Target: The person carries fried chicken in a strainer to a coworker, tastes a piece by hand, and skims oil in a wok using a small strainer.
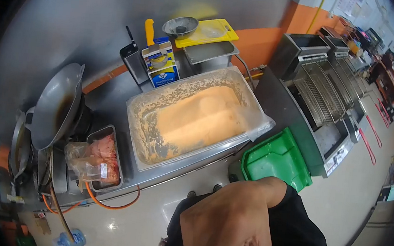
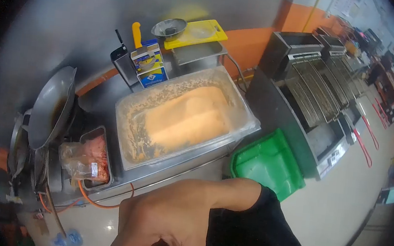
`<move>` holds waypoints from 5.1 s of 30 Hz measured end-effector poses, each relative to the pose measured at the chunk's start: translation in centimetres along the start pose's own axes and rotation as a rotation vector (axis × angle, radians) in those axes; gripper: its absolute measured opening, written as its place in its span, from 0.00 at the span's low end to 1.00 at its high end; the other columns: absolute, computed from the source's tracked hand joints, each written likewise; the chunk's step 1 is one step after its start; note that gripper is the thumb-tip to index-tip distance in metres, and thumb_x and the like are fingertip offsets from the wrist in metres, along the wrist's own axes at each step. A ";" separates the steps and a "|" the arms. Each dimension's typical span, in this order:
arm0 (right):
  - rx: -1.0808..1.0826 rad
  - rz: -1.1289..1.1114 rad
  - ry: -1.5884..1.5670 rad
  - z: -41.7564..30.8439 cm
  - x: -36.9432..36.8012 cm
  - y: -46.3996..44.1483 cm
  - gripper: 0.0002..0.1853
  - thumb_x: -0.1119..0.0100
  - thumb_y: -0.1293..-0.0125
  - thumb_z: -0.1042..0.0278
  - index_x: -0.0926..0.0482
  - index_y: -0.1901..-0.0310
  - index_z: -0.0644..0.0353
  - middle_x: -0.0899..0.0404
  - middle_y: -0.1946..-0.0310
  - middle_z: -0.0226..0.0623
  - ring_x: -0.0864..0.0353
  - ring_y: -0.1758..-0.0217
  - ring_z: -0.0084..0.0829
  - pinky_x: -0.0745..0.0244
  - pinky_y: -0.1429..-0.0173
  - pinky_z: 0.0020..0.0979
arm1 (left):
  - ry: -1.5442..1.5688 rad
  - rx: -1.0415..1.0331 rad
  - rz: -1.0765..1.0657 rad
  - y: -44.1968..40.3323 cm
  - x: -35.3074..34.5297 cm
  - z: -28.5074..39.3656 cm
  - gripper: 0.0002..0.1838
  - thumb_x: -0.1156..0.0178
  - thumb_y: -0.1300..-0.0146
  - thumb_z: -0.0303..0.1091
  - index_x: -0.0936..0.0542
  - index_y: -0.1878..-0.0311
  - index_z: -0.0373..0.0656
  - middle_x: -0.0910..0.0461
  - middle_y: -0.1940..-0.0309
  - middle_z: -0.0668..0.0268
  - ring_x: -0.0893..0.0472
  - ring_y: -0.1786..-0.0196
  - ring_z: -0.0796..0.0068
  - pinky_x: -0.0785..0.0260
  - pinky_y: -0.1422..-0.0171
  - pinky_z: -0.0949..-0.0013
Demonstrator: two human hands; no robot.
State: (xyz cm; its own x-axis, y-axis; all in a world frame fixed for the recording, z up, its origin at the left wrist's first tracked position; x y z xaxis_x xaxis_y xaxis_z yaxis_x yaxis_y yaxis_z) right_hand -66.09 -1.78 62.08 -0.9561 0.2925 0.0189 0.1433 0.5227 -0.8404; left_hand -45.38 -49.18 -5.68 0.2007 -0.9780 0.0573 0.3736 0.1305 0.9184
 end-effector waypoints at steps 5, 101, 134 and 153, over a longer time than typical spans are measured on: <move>0.104 0.044 -0.122 -0.2 1.1 0.5 0.20 0.29 0.47 0.77 0.22 0.52 0.72 0.32 0.85 0.23 0.32 0.88 0.17 0.40 0.84 0.23 | 0.034 -0.011 0.023 1.2 -3.0 -1.9 0.31 0.57 0.30 0.54 0.32 0.39 0.34 0.24 0.47 0.44 0.21 0.48 0.48 0.29 0.44 0.49; -0.056 0.951 -0.137 12.0 8.2 16.8 0.17 0.46 0.31 0.57 0.26 0.50 0.62 0.33 0.86 0.28 0.38 0.89 0.19 0.42 0.85 0.21 | 0.991 -0.757 -0.186 20.0 -7.4 31.2 0.29 0.51 0.29 0.54 0.28 0.41 0.35 0.20 0.55 0.55 0.19 0.55 0.60 0.26 0.45 0.57; -0.006 1.022 -0.080 17.4 7.5 13.4 0.20 0.40 0.32 0.56 0.28 0.48 0.63 0.33 0.86 0.27 0.38 0.89 0.17 0.41 0.86 0.19 | 1.045 -0.636 -0.959 19.5 -6.6 42.6 0.35 0.55 0.30 0.57 0.42 0.28 0.44 0.34 0.35 0.43 0.28 0.37 0.44 0.36 0.31 0.45; -0.022 1.500 -0.102 16.5 6.6 14.9 0.22 0.53 0.27 0.49 0.26 0.48 0.60 0.43 0.87 0.22 0.44 0.87 0.18 0.47 0.82 0.22 | 0.859 -0.507 -1.193 19.2 -11.9 43.1 0.39 0.49 0.32 0.55 0.48 0.25 0.44 0.39 0.31 0.47 0.34 0.32 0.46 0.40 0.29 0.43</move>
State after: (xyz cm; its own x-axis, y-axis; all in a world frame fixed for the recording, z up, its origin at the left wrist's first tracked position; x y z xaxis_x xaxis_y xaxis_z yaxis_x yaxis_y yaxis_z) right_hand -74.51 -5.32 40.75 0.0643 0.4968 -0.8655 0.9808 -0.1913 -0.0369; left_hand -79.64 -42.08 28.21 -0.0513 -0.1910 -0.9802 0.9093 -0.4149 0.0333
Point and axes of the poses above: each hand's wrist, its own y-axis away from the middle knuckle, its own x-axis out of the back of the hand, z = x × y, the point moved 4 cm from there along -y, towards the middle knuckle
